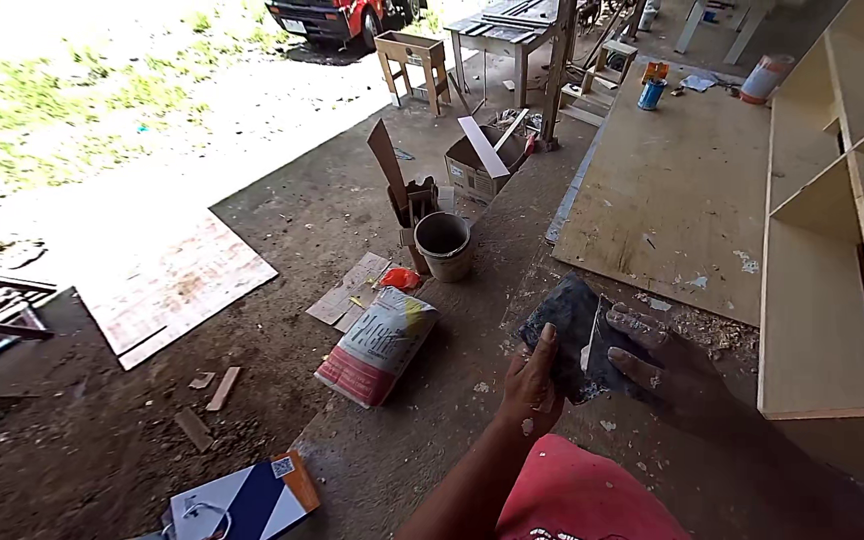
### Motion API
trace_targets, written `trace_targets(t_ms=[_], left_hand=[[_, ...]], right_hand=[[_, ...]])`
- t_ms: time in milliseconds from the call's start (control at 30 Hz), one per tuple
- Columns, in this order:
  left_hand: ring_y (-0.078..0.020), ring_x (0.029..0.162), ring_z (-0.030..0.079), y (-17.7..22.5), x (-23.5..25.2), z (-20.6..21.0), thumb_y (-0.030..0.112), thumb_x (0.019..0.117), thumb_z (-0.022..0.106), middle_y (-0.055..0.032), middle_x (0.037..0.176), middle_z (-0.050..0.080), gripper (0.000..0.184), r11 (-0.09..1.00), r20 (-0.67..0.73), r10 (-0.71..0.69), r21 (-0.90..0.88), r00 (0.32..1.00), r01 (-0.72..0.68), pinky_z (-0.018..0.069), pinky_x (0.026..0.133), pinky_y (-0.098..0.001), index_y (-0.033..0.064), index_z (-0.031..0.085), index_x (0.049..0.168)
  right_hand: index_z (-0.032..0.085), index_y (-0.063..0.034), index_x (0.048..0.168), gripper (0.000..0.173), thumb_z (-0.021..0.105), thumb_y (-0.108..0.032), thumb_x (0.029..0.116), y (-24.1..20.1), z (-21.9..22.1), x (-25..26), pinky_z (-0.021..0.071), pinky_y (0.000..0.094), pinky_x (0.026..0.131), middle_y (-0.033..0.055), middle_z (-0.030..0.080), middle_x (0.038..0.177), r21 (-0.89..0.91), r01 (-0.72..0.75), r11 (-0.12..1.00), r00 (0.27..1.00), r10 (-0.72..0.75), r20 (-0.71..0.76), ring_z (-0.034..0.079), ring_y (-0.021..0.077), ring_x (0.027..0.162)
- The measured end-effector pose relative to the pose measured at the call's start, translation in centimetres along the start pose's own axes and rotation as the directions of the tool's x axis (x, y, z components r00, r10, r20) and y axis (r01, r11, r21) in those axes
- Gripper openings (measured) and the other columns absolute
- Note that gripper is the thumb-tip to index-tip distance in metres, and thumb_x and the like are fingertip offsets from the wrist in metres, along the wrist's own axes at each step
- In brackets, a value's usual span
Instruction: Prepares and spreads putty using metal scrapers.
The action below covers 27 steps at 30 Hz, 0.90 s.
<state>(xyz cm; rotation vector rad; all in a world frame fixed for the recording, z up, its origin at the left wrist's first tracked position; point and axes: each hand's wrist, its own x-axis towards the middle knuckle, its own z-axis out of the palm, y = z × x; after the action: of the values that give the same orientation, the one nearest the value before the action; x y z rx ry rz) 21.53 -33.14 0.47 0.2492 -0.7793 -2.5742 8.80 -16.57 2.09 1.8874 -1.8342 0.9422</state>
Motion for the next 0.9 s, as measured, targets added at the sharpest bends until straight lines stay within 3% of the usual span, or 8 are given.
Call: trace_targets(t_ms=[133, 300, 433, 533, 600, 667, 800, 900], left_hand=[[-0.0148, 0.092, 0.073, -1.1, 0.7, -0.4, 0.032, 0.1008, 0.064, -0.0058, 0.098, 0.075, 0.030, 0.988, 0.138, 0.125, 0.071, 0.983, -0.136, 0.0599, 0.089, -0.0375, 0.0065, 0.063, 0.116], [-0.0133, 0.096, 0.073, -1.5, 1.4, -1.1, 0.034, 0.1030, 0.060, -0.0034, 0.103, 0.075, 0.028, 0.941, 0.308, 0.219, 0.182, 0.926, -0.283, 0.0595, 0.092, -0.0387, 0.0107, 0.067, 0.117], [-0.0115, 0.092, 0.073, -1.4, 2.3, -1.3, 0.032, 0.1055, 0.056, -0.0009, 0.099, 0.075, 0.026, 0.893, 0.379, 0.218, 0.294, 0.899, -0.340, 0.0609, 0.088, -0.0364, 0.0099, 0.067, 0.113], [-0.0121, 0.090, 0.073, -1.0, 2.8, -1.4, 0.030, 0.1068, 0.053, -0.0019, 0.096, 0.074, 0.027, 0.881, 0.404, 0.169, 0.346, 0.899, -0.321, 0.0611, 0.087, -0.0372, 0.0072, 0.067, 0.111], [-0.0141, 0.091, 0.073, -0.3, 2.9, -1.1, 0.030, 0.1058, 0.055, -0.0041, 0.098, 0.075, 0.027, 0.931, 0.367, 0.103, 0.293, 0.925, -0.220, 0.0610, 0.088, -0.0383, 0.0069, 0.066, 0.114], [-0.0150, 0.089, 0.074, 0.5, 2.7, -0.6, 0.025, 0.1045, 0.057, -0.0056, 0.096, 0.076, 0.021, 0.975, 0.284, 0.001, 0.212, 0.959, -0.064, 0.0618, 0.086, -0.0373, 0.0071, 0.065, 0.113], [-0.0173, 0.084, 0.075, 0.7, 2.3, -0.1, 0.016, 0.1037, 0.051, -0.0088, 0.092, 0.076, 0.017, 0.958, 0.234, -0.279, 0.127, 0.931, 0.255, 0.0633, 0.080, -0.0358, 0.0060, 0.063, 0.109], [-0.0195, 0.087, 0.076, 0.0, 2.3, -0.4, 0.025, 0.0996, 0.066, -0.0114, 0.096, 0.077, 0.020, 0.932, 0.397, -0.346, 0.040, 0.850, 0.361, 0.0630, 0.083, -0.0368, 0.0080, 0.070, 0.108]], right_hand=[[0.048, -0.0193, 0.149, 0.042, 0.042, -0.023, 0.1074, 0.4, 0.5, -0.9, 0.0433, 0.0396, 0.118, 0.0152, 0.051, 0.153, -0.023, -0.044, 0.999, 0.997, 0.042, -0.066, 0.048, 0.0264, 0.144], [0.050, -0.0098, 0.147, 0.043, 0.038, -0.030, 0.1116, 0.2, 0.9, -1.4, 0.0448, 0.0284, 0.114, 0.0120, 0.058, 0.146, -0.079, -0.163, 0.983, 0.977, 0.150, -0.150, 0.056, 0.0150, 0.135], [0.061, -0.0005, 0.135, 0.050, 0.036, -0.036, 0.1120, -0.3, 0.3, -1.5, 0.0546, 0.0248, 0.095, 0.0154, 0.073, 0.114, -0.167, -0.281, 0.945, 0.959, 0.272, -0.076, 0.070, 0.0146, 0.107], [0.072, -0.0024, 0.112, 0.047, 0.040, -0.037, 0.1104, 0.4, -2.0, -1.6, 0.0551, 0.0211, 0.074, 0.0061, 0.071, 0.084, 0.005, -0.460, 0.888, 0.885, 0.458, 0.081, 0.067, 0.0054, 0.079], [0.069, -0.0077, 0.099, 0.033, 0.051, -0.035, 0.1062, 1.6, -4.1, -1.4, 0.0567, 0.0174, 0.070, -0.0063, 0.067, 0.080, 0.266, -0.652, 0.711, 0.751, 0.653, 0.097, 0.065, -0.0032, 0.074], [0.072, -0.0107, 0.106, 0.014, 0.069, -0.019, 0.0958, 2.6, -6.3, -0.7, 0.0661, 0.0330, 0.076, -0.0002, 0.076, 0.093, 0.638, -0.628, 0.445, 0.649, 0.752, 0.115, 0.075, 0.0111, 0.083], [0.077, -0.0229, 0.110, 0.025, 0.078, -0.013, 0.0872, 3.5, -7.7, 1.4, 0.0639, 0.0304, 0.081, -0.0026, 0.078, 0.100, 0.862, -0.478, 0.169, 0.775, 0.543, 0.323, 0.075, 0.0084, 0.088], [0.072, -0.0096, 0.108, 0.019, 0.074, -0.016, 0.0909, 5.5, -6.6, 1.8, 0.0644, 0.0405, 0.081, 0.0116, 0.078, 0.099, 0.789, -0.614, -0.031, 0.737, 0.334, 0.587, 0.077, 0.0219, 0.088]])
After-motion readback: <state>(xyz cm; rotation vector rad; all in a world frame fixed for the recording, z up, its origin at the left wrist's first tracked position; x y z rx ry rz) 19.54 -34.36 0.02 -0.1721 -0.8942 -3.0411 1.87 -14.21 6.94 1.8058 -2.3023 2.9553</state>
